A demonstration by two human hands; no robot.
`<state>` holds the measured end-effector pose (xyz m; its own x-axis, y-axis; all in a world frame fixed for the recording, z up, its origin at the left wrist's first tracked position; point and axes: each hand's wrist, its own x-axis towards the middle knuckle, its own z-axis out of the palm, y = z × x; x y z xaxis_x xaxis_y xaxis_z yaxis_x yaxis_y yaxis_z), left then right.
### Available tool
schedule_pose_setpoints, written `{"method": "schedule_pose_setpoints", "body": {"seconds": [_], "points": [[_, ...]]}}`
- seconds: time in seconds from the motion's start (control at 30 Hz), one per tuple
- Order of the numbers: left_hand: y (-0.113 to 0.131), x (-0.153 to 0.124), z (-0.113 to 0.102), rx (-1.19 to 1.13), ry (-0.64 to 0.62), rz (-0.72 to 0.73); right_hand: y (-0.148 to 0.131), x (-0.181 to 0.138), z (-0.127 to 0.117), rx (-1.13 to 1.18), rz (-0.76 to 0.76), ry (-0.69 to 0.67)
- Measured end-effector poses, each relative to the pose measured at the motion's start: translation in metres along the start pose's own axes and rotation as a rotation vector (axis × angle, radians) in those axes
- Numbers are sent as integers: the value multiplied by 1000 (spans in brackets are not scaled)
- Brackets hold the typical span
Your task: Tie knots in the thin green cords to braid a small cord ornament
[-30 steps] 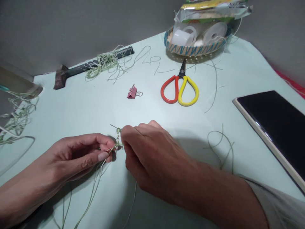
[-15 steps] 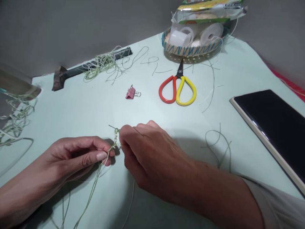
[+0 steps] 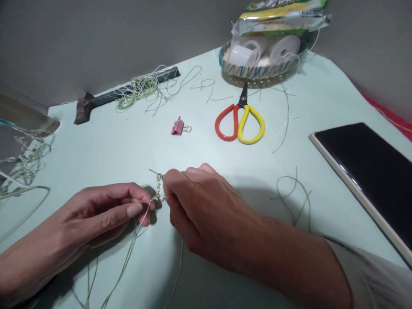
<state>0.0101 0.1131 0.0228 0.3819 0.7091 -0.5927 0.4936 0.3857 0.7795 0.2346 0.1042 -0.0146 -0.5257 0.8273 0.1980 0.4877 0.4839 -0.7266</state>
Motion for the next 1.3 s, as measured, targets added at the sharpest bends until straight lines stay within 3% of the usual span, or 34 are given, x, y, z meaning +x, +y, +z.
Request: {"method": "schedule_pose_setpoints", "body": {"seconds": [0.2,0.57,0.83,1.3], "points": [[0,2,1,6,6,55,0,0,1,-1,5,7],[-2,1,17,-129,115,-16,3,0,4,11,-6,9],[-4,2,24,-229,101,-21,1,1,2,8,-24,14],[3,5,25,-20,232,-52,1,-1,1,-4,-28,7]]}}
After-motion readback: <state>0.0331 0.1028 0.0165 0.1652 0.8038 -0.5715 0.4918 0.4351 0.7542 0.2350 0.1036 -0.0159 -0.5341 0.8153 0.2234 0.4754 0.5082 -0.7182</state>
